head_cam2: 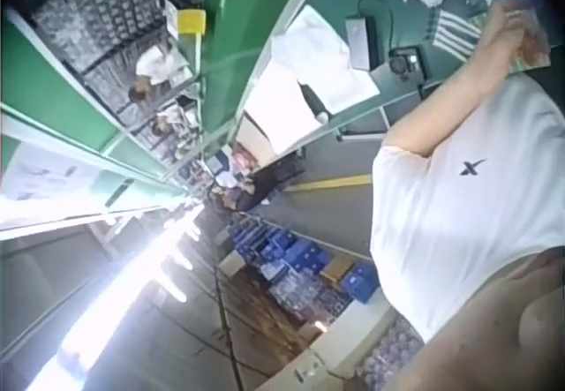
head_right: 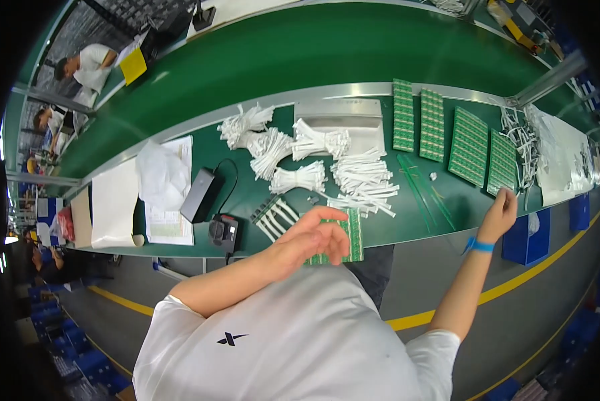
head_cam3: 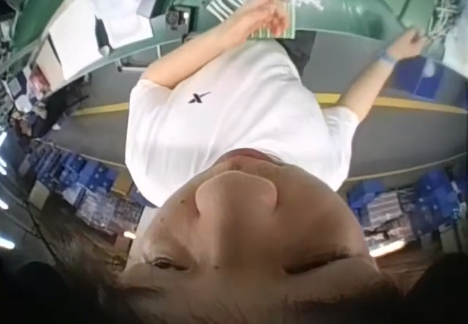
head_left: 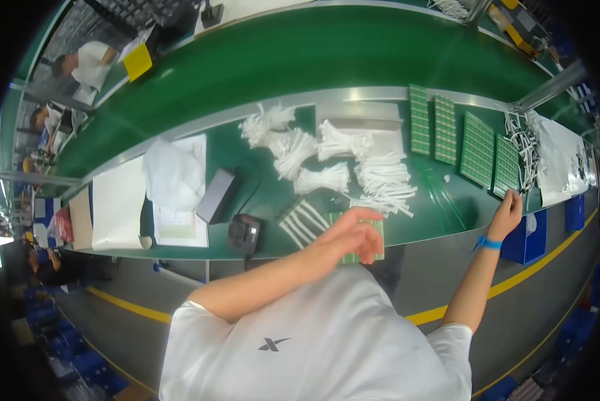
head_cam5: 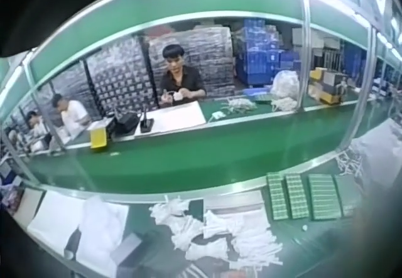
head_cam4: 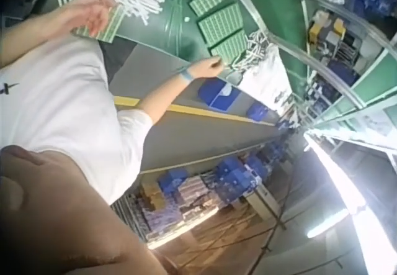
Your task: Manually attaching white plastic diffusers or connectors onto green LED circuit strips at a factory workbench.
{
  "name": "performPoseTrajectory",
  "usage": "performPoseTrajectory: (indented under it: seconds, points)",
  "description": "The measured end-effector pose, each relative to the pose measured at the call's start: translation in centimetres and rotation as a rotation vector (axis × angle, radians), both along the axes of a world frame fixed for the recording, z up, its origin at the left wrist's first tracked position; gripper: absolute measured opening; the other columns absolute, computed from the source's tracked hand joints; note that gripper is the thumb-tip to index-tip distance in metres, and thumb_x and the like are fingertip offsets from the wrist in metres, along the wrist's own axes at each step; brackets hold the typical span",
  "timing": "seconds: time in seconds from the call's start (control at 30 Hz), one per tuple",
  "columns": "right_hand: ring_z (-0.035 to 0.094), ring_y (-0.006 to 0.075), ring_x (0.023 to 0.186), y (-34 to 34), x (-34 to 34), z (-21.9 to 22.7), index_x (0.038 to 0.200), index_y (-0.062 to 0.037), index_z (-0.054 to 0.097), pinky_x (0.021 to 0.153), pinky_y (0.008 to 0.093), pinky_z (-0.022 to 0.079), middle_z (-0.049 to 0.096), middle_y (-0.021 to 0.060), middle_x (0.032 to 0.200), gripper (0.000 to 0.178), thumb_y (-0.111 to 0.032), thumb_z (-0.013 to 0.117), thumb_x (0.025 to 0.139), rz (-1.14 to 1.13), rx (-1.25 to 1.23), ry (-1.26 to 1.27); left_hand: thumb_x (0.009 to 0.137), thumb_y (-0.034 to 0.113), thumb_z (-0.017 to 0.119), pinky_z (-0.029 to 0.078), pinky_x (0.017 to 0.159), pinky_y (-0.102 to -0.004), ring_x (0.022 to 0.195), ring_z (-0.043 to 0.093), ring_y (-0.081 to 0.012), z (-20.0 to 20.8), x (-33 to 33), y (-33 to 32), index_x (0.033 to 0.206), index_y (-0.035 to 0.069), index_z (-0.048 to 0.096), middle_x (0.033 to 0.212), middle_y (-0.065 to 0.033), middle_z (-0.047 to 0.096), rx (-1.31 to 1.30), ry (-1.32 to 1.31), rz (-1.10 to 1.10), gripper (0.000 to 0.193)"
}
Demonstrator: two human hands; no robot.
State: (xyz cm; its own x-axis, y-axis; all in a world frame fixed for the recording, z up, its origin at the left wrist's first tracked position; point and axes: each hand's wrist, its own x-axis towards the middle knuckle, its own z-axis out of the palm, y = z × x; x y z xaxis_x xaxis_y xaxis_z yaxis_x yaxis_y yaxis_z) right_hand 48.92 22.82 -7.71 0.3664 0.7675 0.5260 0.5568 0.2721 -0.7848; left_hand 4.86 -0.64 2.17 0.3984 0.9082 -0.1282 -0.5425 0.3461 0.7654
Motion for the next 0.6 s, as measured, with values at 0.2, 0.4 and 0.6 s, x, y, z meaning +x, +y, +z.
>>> performPoseTrajectory:
  seconds: [0.2,0.4,0.6]
  points:
    - [0.043,0.0033,0.066,-19.6,-6.7,-4.3,0.08,-0.0076,0.057,0.055,0.0214,0.032,0.048,-0.0054,0.073,0.02,-0.013,0.057,0.099,0.151,-0.354,0.085,0.098,0.007,0.056,0.045,0.09,-0.0323,0.097,0.055,-0.0152,0.0,-2.4,-1.4,0.143,0.009,0.039,0.107,-0.0075,0.059,0.259,0.044,0.0,0.048]
    - [0.039,0.0113,0.06,-33.7,-13.4,-17.3,0.067,-0.0002,0.044,0.054,0.0333,0.037,0.046,0.0029,0.06,0.037,-0.016,0.061,0.097,0.038,-0.664,-0.116,0.095,0.008,0.059,0.046,0.092,-0.0347,0.101,0.057,-0.0178,-1.6,-3.1,-3.2,0.138,0.003,0.045,0.11,-0.0096,0.06,0.311,0.006,-0.025,0.046]
    - [0.034,0.0049,0.063,-32.7,-11.4,-16.7,0.068,-0.0046,0.047,0.055,0.0266,0.031,0.042,-0.0046,0.063,0.034,-0.016,0.059,0.098,0.112,-0.856,0.31,0.091,0.007,0.062,0.048,0.09,-0.0355,0.098,0.059,-0.0189,-1.5,-4.2,-4.5,0.132,0.002,0.052,0.109,-0.0106,0.061,0.336,0.017,-0.047,0.042]
